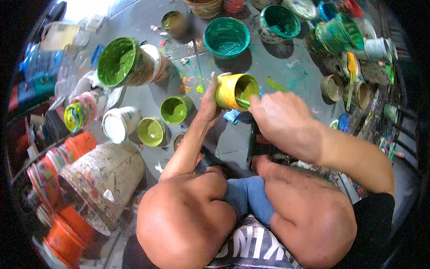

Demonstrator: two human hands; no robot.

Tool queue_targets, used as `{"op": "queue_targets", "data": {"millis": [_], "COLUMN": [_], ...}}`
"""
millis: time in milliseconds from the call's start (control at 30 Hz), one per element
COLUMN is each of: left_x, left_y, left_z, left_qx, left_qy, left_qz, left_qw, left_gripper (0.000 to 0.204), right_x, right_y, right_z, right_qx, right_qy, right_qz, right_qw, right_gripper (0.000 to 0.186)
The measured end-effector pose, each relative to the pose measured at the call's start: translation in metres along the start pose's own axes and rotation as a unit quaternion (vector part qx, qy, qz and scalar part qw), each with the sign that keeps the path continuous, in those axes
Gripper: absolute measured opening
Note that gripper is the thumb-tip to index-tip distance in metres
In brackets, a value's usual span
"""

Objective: The person sits on the floor and uses a plastic spatula to stir green paint inside a yellow cup, scraping the sides and bottom.

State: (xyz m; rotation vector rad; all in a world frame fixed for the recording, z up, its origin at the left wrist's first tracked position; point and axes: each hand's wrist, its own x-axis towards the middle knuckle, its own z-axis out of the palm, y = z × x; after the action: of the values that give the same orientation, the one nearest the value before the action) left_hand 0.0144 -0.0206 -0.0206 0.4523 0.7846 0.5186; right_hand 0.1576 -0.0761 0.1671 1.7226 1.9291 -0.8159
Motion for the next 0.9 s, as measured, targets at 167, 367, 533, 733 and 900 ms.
{"op": "queue_targets", "data": {"millis": [167,367,533,733,900], "left_x": [-0.005,0.009,-0.004,0.006,0.008], "left_y": [0.000,-0.017,-0.014,-0.015,-0.024], "left_z": [-0.020,-0.029,-0.034,-0.034,-0.055], "left_qx": [-0.019,-0.096,-0.101,-0.183,-0.255], "left_qy": [-0.004,-0.001,-0.006,-0.040,-0.183], "left_qz": [-0.048,-0.080,-0.110,-0.108,-0.143], "left_qw": [0.999,0.992,0.989,0.976,0.939], "left_gripper": [0.052,0.063,0.058,0.050,0.044], "right_x": [0.013,0.017,0.032,0.014,0.040], "right_y": [0.020,-0.007,0.023,-0.010,0.005], "right_z": [-0.001,-0.010,-0.017,-0.006,-0.029], "right_qx": [-0.108,-0.103,-0.170,-0.130,-0.168], "right_qy": [0.044,0.034,0.087,0.016,0.036], "right_qz": [0.017,-0.032,-0.017,-0.057,-0.033], "right_qw": [0.993,0.994,0.982,0.990,0.985], "right_gripper": [0.013,0.012,0.012,0.013,0.014]}}
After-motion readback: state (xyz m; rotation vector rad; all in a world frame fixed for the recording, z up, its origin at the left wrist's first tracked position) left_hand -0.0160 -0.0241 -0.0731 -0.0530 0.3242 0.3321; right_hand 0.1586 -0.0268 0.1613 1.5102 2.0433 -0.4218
